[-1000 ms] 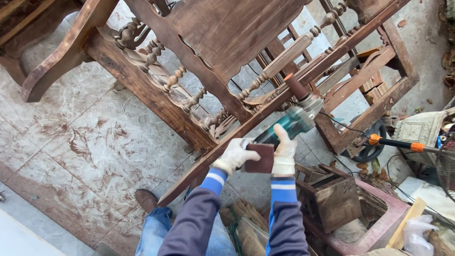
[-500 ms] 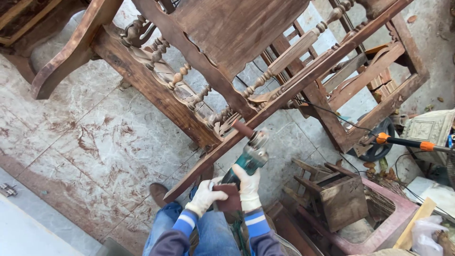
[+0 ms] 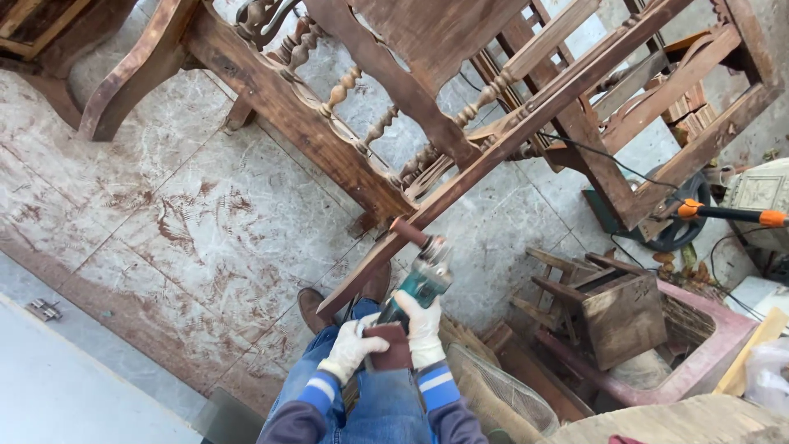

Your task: The person sands the wooden frames of overturned chairs, using a power sander with a drum attachment on the rails and a sanding block by hand on the spindles and edges. They move around the chairs to reach different parts, sanding the wood surfaces in preparation for refinishing.

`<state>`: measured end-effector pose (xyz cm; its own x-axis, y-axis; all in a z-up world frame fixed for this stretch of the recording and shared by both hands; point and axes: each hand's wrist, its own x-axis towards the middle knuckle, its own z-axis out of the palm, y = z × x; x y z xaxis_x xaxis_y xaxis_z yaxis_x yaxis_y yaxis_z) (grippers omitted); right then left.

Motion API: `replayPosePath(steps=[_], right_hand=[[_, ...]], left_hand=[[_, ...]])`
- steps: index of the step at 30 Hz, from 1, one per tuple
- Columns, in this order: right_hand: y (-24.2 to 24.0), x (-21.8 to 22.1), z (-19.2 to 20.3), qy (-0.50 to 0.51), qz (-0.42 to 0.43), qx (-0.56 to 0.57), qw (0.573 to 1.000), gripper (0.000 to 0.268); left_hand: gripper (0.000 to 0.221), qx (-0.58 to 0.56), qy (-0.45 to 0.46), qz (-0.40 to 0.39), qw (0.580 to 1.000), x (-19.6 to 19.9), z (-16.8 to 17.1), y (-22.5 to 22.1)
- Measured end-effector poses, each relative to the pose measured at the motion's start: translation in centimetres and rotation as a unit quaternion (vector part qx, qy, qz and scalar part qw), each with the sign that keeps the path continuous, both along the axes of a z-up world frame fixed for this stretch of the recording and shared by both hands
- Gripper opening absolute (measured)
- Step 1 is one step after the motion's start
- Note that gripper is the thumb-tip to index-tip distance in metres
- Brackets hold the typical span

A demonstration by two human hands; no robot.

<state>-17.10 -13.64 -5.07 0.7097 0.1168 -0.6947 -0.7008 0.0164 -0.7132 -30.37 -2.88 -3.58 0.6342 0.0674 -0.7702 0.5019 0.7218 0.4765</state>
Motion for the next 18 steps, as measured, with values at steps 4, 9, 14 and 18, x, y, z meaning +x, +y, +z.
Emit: replayPosePath(steps=[4,9,14,18], right_hand=[[1.1,4.2,0.6,-0.034,-0.035,0.045,0.998,0.045],[3.0,5.0,3.0,-0.013,-0.072,0.065,0.995,0.045],[1.1,-1.4,-1.5,-0.047,-0.039,0.026,0.998,0.046],[1.3,-7.5,-0.5,0.035,-0.023,0.051,0.998,0.045]], left_hand=[[0.059,0.059,-0.047,-0.03,0.997,4.8,0.5,2.2],[0.058,0.069,-0.027,-0.039,0.996,5.2,-1.0,2.4],[0.059,0.055,-0.022,-0.025,0.998,-1.0,-1.4,1.9],[0.057,0.005,0.017,-0.013,1.0,-7.4,-1.2,1.2]])
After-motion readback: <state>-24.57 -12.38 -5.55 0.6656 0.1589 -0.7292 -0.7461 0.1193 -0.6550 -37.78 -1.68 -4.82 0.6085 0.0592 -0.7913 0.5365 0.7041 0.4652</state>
